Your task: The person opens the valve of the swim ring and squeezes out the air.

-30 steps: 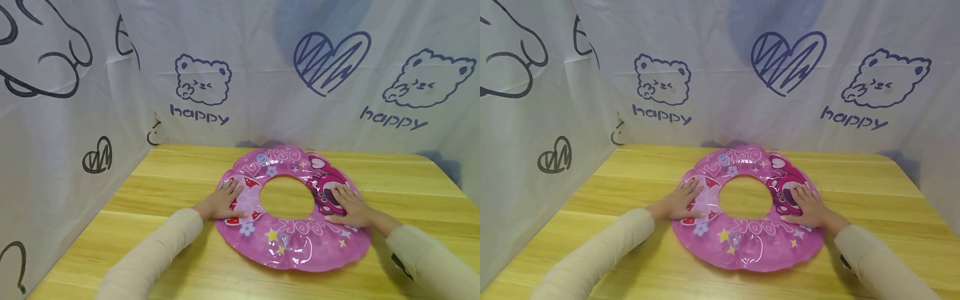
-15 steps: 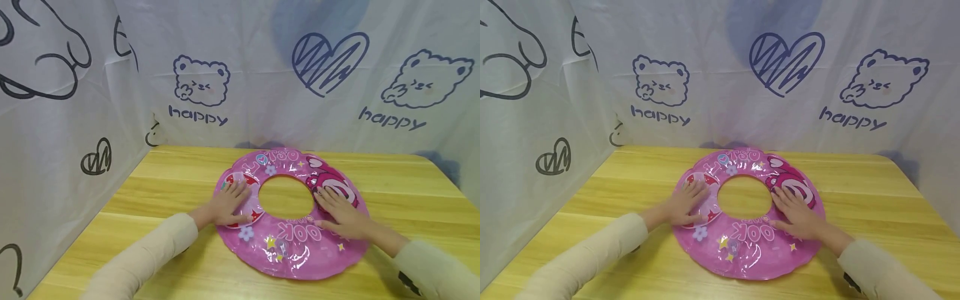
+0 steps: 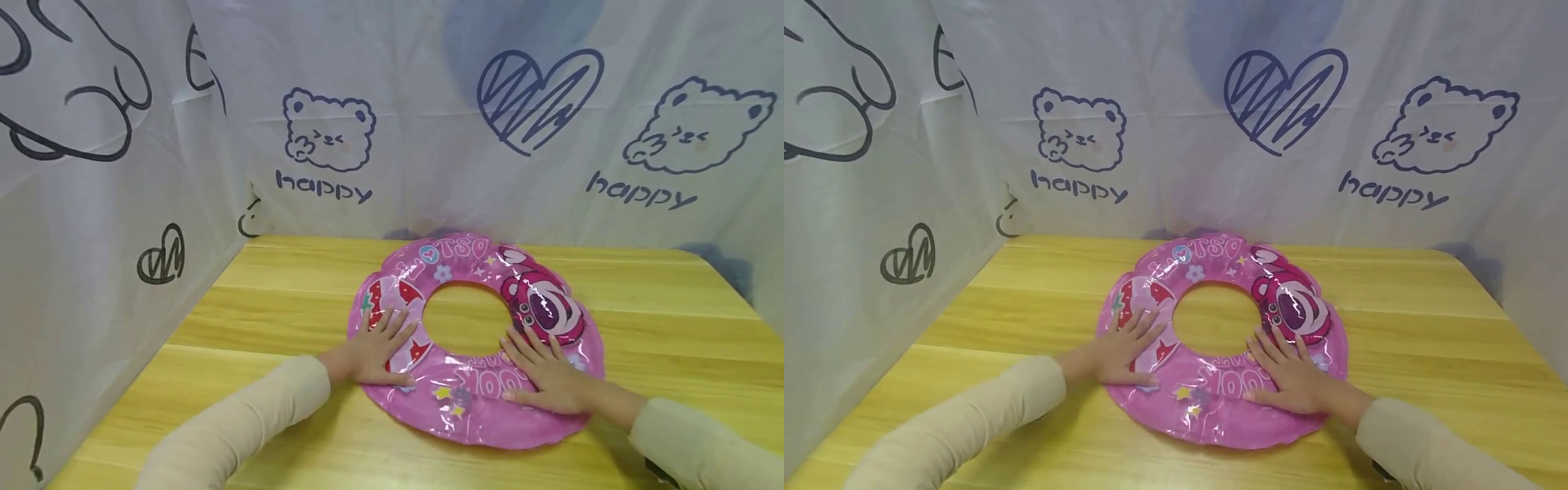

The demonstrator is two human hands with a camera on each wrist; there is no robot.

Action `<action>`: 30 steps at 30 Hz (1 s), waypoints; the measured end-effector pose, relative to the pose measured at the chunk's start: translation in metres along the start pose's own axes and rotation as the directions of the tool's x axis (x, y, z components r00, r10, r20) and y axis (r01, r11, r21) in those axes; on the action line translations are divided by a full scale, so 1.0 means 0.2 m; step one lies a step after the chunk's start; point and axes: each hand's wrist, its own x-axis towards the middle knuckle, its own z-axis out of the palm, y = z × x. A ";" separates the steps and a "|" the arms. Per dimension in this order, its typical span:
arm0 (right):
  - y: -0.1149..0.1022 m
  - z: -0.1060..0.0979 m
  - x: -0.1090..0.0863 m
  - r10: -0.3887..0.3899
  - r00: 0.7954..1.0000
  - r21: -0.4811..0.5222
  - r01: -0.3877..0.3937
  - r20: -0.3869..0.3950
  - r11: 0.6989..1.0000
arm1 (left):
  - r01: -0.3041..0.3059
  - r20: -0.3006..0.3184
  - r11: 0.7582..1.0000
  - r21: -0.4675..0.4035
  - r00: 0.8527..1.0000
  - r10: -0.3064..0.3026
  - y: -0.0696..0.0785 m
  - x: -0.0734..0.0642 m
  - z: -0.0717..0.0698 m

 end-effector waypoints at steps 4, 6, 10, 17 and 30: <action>-0.01 0.01 -0.01 -0.006 1.000 -0.084 0.004 -0.022 0.996 | -0.011 -0.039 0.995 0.094 0.999 0.015 0.00 0.00 0.01; -0.02 0.00 -0.01 -0.017 0.999 -0.150 0.010 -0.044 0.989 | -0.031 -0.083 0.986 0.162 0.995 0.045 0.00 0.00 0.00; -0.10 0.00 -0.01 -0.120 0.988 -0.196 0.099 -0.099 0.976 | -0.128 -0.161 0.971 0.203 0.974 0.162 0.05 -0.02 -0.02; -0.24 0.08 -0.02 -0.292 0.955 -0.114 0.285 -0.044 0.952 | -0.184 -0.082 0.980 0.078 0.978 0.191 0.22 -0.06 0.03; -0.23 0.14 -0.02 -0.317 0.948 -0.194 0.305 -0.034 0.932 | -0.147 -0.051 0.986 0.076 0.987 0.151 0.23 -0.05 0.09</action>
